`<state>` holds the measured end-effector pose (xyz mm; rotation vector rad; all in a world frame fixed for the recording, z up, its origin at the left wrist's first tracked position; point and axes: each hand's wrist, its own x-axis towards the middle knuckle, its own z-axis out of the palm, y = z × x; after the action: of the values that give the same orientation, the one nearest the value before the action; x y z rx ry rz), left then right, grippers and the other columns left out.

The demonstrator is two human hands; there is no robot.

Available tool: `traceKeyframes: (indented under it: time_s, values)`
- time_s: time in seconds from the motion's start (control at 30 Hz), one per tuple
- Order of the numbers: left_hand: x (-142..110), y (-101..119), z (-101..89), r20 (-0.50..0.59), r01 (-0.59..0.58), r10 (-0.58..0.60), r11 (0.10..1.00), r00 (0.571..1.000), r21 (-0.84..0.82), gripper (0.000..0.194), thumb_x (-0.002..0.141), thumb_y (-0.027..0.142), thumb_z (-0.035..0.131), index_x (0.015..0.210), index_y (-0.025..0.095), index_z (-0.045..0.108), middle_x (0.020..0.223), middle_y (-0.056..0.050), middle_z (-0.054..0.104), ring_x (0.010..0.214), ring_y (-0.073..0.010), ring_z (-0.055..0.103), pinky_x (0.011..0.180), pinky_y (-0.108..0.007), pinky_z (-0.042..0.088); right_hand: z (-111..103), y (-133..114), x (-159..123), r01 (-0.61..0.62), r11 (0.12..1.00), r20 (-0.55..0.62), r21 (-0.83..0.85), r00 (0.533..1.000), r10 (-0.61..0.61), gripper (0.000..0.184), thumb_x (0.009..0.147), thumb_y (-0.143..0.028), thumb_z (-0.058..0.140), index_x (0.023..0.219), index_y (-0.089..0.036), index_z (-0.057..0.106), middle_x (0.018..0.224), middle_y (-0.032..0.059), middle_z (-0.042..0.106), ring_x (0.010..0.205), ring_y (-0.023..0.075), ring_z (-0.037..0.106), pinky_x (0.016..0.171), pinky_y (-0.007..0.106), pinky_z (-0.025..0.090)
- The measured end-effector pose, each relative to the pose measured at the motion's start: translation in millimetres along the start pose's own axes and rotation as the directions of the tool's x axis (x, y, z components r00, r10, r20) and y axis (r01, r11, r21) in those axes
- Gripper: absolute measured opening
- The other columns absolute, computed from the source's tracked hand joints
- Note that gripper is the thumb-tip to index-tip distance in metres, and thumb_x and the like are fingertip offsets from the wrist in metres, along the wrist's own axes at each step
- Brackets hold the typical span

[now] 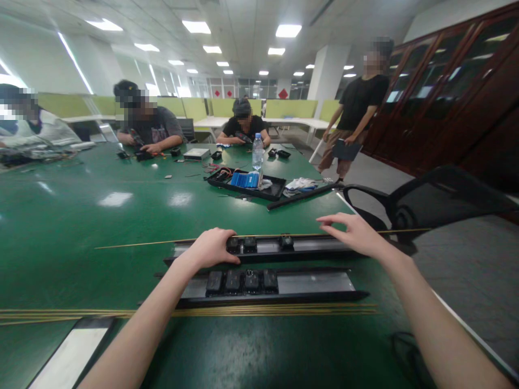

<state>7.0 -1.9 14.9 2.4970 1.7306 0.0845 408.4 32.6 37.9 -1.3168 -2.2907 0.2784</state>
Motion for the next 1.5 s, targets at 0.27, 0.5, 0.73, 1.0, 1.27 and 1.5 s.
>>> traceKeyframes:
  time_s: [0.27, 0.5, 0.73, 1.0, 1.27, 1.5]
  values:
    - [-0.7, 1.5, -0.9, -0.004, 0.001, -0.001, 1.000, 1.000, 0.007, 0.069, 0.064, 0.061, 0.074, 0.121, 0.023, 0.064, 0.111, -0.009, 0.073, 0.101, -0.0308, 0.068, 0.083, -0.034, 0.051, 55.2, -40.2, 7.9, 0.299, 0.954, -0.035, 0.019, 0.954, -0.298, 0.019, 0.091, -0.022, 0.057, 0.102, -0.026, 0.072, 0.101, 0.0040, 0.074, 0.095, 0.0231, 0.066, 0.088, 0.039, 0.049]
    - [-1.2, 2.3, -1.5, -0.002, -0.003, 0.003, 1.000, 1.000, 0.012, 0.072, 0.064, 0.062, 0.074, 0.123, 0.021, 0.063, 0.113, -0.011, 0.073, 0.102, -0.0321, 0.067, 0.084, -0.036, 0.051, 82.5, -43.3, 6.6, 0.257, 0.964, -0.208, 0.070, 0.949, -0.237, 0.015, 0.092, -0.019, 0.057, 0.096, -0.024, 0.071, 0.094, 0.0037, 0.074, 0.091, 0.0222, 0.066, 0.086, 0.038, 0.048]
    - [-1.2, 3.7, -1.7, 0.000, 0.000, 0.000, 1.000, 1.000, 0.026, 0.071, 0.064, 0.061, 0.074, 0.122, 0.021, 0.063, 0.111, -0.010, 0.073, 0.101, -0.0313, 0.068, 0.082, -0.035, 0.051, 81.8, -43.2, 6.4, 0.257, 0.963, -0.203, 0.077, 0.950, -0.238, 0.016, 0.094, -0.020, 0.054, 0.097, -0.024, 0.070, 0.094, 0.0035, 0.074, 0.089, 0.0219, 0.065, 0.085, 0.038, 0.047]
    - [-1.2, 2.8, -1.3, -0.012, -0.010, 0.011, 1.000, 1.000, 0.023, 0.070, 0.064, 0.061, 0.074, 0.121, 0.022, 0.064, 0.109, -0.010, 0.073, 0.100, -0.0299, 0.068, 0.081, -0.033, 0.051, 81.7, -43.0, 6.5, 0.266, 0.962, -0.200, 0.063, 0.948, -0.249, 0.017, 0.094, -0.020, 0.054, 0.097, -0.024, 0.070, 0.094, 0.0039, 0.074, 0.089, 0.0221, 0.065, 0.084, 0.039, 0.047]
    - [-1.8, 2.8, -1.2, -0.014, -0.024, 0.024, 0.999, 1.000, -0.023, 0.069, 0.064, 0.058, 0.075, 0.121, 0.019, 0.064, 0.111, -0.011, 0.073, 0.101, -0.0309, 0.067, 0.084, -0.034, 0.050, 82.0, -43.4, 6.4, 0.233, 0.968, -0.196, 0.091, 0.957, -0.212, 0.018, 0.095, -0.023, 0.053, 0.096, -0.025, 0.071, 0.094, 0.0036, 0.075, 0.087, 0.0221, 0.065, 0.083, 0.039, 0.047]
    - [-1.1, 2.4, -1.8, -0.005, -0.042, 0.042, 0.997, 0.999, -0.068, 0.069, 0.065, 0.056, 0.076, 0.120, 0.016, 0.064, 0.110, -0.012, 0.073, 0.100, -0.0303, 0.068, 0.083, -0.033, 0.050, 78.2, -44.7, 6.7, 0.197, 0.969, -0.191, 0.147, 0.967, -0.168, 0.018, 0.094, -0.024, 0.055, 0.095, -0.025, 0.072, 0.092, 0.0037, 0.074, 0.088, 0.0220, 0.065, 0.082, 0.038, 0.050]
